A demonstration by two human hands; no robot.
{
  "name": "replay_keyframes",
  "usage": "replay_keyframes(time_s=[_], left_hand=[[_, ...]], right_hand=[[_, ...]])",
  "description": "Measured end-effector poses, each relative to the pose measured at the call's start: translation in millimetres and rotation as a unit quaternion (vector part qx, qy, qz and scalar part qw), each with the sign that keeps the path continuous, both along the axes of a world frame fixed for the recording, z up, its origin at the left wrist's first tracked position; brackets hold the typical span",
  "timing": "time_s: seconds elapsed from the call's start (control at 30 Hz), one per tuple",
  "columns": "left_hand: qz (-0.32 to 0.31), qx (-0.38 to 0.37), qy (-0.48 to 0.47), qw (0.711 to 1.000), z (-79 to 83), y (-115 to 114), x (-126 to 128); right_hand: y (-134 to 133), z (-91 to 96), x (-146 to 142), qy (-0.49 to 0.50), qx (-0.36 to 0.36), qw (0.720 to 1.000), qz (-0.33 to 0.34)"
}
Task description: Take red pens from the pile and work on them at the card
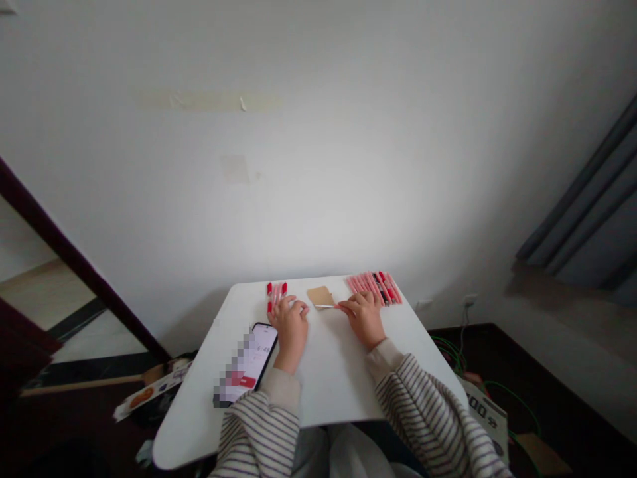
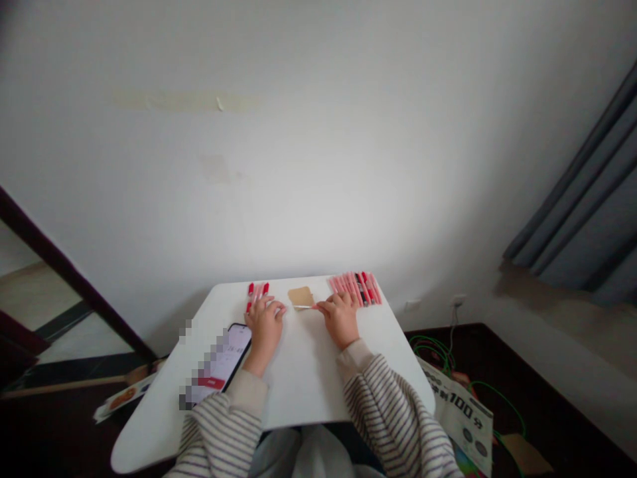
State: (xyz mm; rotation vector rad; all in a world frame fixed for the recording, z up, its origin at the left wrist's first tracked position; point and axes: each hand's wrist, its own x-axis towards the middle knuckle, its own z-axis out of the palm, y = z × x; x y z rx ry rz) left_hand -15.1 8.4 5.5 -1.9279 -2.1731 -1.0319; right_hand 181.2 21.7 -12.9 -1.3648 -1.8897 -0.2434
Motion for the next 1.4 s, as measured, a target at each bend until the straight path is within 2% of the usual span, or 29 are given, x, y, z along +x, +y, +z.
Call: replay_keyframes(time_s=[0.3, 0.57, 0.77, 0.9, 1.23, 1.4], left_hand=[[-0.019, 0.034, 0.008, 0.999, -2.8, -0.4, 0.6], [-0.025, 0.024, 0.045, 0.998, 1.4, -3.2, 1.7], [-0.073, 0.045, 0.117, 0.989, 3.3, -5.9, 2.8], [-0.093, 0.059, 0.121, 0.987, 3.7, -7.2, 4.1], [-0.056, 0.055, 0.016, 0.997, -2.6, 1.5, 0.5], [0.002, 0.022, 0.036, 0.999, -6.8, 0.3, 0.4]], right_hand=[[-0.8, 1.0, -0.5, 0.007, 0.004, 1.000, 0.006], [-1.8, 1.7, -0.8, -0.004, 0.002, 1.000, 0.003], [-4.1, 5.1, -2.2, -0.028, -0.002, 1.000, 0.008], [-4.1, 4.4, -3.2, -0.036, -0.003, 0.999, 0.016], [-0.1, -1.1, -2.5, -0.003, -0.002, 1.000, 0.015], [1.4, -0.8, 0.2, 0.027, -0.007, 1.000, -0.004]])
